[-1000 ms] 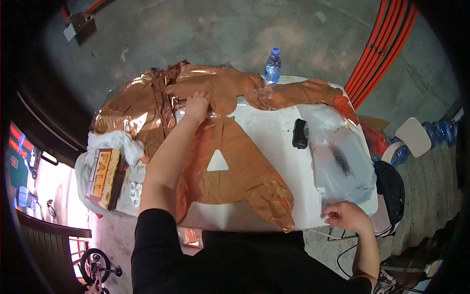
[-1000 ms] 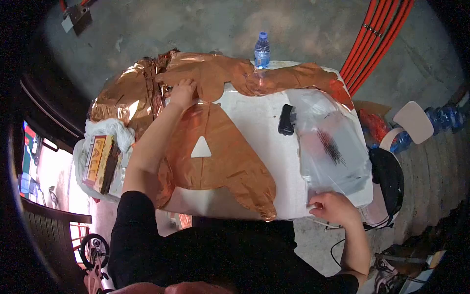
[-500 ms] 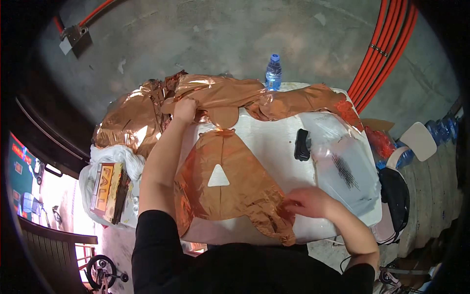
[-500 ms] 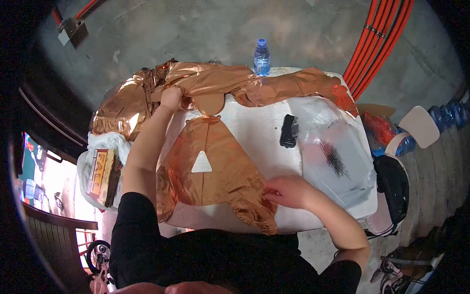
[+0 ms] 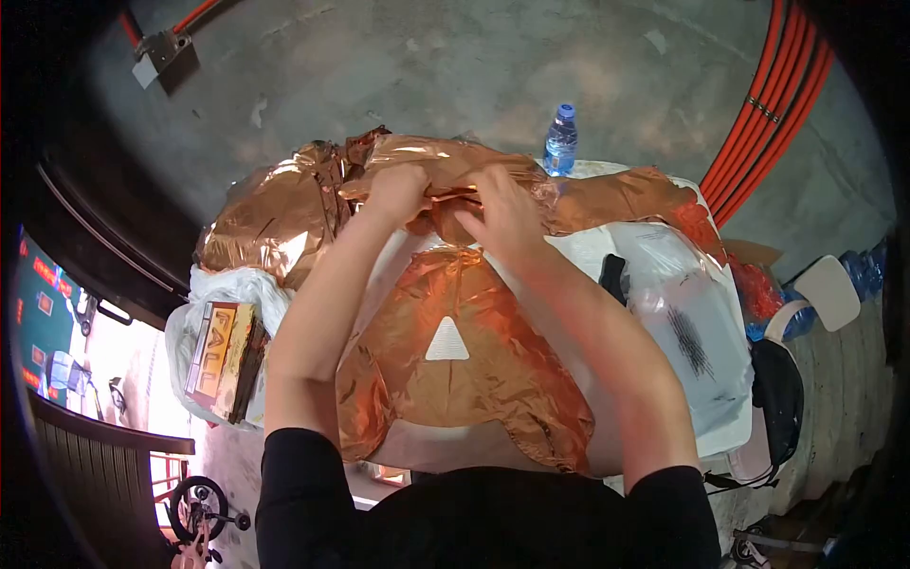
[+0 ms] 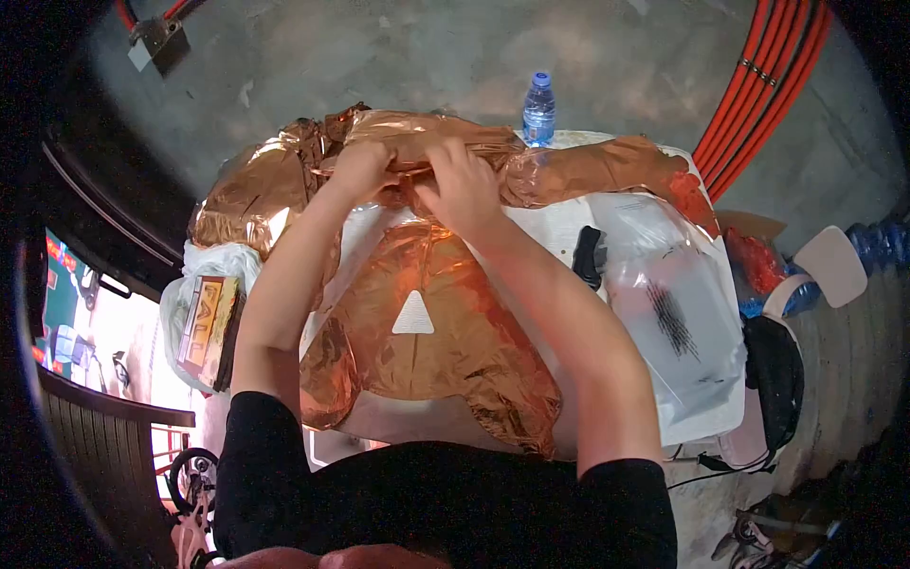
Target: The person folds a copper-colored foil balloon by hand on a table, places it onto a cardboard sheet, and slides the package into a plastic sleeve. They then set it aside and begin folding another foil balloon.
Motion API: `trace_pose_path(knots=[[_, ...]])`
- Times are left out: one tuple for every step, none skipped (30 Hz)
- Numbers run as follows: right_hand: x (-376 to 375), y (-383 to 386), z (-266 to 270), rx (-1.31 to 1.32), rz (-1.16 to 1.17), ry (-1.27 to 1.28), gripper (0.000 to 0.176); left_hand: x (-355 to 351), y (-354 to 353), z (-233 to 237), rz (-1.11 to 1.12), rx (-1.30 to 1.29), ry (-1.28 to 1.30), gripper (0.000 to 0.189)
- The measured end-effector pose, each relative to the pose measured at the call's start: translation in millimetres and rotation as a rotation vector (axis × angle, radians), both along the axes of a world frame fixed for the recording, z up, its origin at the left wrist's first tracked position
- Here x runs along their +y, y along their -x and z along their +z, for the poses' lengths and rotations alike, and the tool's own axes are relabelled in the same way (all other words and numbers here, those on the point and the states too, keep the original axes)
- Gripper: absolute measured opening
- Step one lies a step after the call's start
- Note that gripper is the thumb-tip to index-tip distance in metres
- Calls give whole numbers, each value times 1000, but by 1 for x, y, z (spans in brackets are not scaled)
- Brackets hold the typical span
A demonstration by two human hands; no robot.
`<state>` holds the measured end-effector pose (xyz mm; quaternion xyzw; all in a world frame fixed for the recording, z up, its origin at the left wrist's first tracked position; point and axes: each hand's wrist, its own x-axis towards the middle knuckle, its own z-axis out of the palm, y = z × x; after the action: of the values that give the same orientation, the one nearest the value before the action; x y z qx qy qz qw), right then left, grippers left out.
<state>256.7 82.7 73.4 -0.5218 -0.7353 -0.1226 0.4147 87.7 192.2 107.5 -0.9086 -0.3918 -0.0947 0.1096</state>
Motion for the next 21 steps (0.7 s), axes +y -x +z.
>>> trace_pose_path(knots=[[10, 9, 5, 48, -11, -38, 34, -3, -3, -2, -30, 36, -82, 16], [17, 13, 10, 95, -19, -73, 27, -5, -6, -4, 6, 71, -64, 13], [31, 12, 6, 94, -12, -70, 27, -11, -8, -6, 13, 71, -61, 13], [47, 10, -2, 25, -46, 54, 21, -16, -8, -7, -73, 17, -191, 12], [59, 9, -11, -46, -76, 176, 17, -18, -8, -7, -155, -37, -322, 12], [60, 11, -8, -50, -65, 175, 17, -16, -6, -10, -183, 28, -324, 21], [60, 11, -6, 30, -57, 314, 14, -14, -2, -14, -172, 26, -324, 21], [59, 10, -3, 108, -50, 454, 12, -13, 3, -18, -168, -12, -329, 19], [63, 3, -8, 100, -42, 456, 12, -12, 7, -21, -163, -51, -335, 17], [67, -9, -16, 150, 53, 450, 10, -5, 15, -25, -153, -55, -334, 17], [71, -21, -24, 202, 144, 446, 8, 4, 26, -30, -104, -98, -326, 14], [72, -31, -29, 338, 160, 457, 8, 14, 36, -37, -55, -143, -318, 11], [72, -39, -29, 473, 173, 464, 9, 25, 45, -47, -49, -147, -316, 11], [74, -50, -26, 502, 59, 391, 9, 35, 53, -58, 34, -148, -288, 13], [75, -63, -21, 529, -55, 317, 8, 41, 57, -65, 115, -148, -259, 16], [85, -85, -20, 666, -85, 336, 9, 40, 59, -66, 205, -177, -165, 18], [96, -106, -19, 803, -118, 356, 11, 43, 62, -72, 202, -182, -161, 18], [97, -116, -9, 843, -114, 232, 15, 47, 64, -83, 253, -275, -196, 18], [94, -123, 6, 880, -111, 108, 21, 47, 64, -87, 303, -368, -230, 19], [94, -127, 20, 877, -126, 110, 21, 48, 61, -90, 224, -500, -200, 24], [95, -128, 33, 832, -107, 85, 22, 41, 53, -82, 214, -505, -189, 24]])
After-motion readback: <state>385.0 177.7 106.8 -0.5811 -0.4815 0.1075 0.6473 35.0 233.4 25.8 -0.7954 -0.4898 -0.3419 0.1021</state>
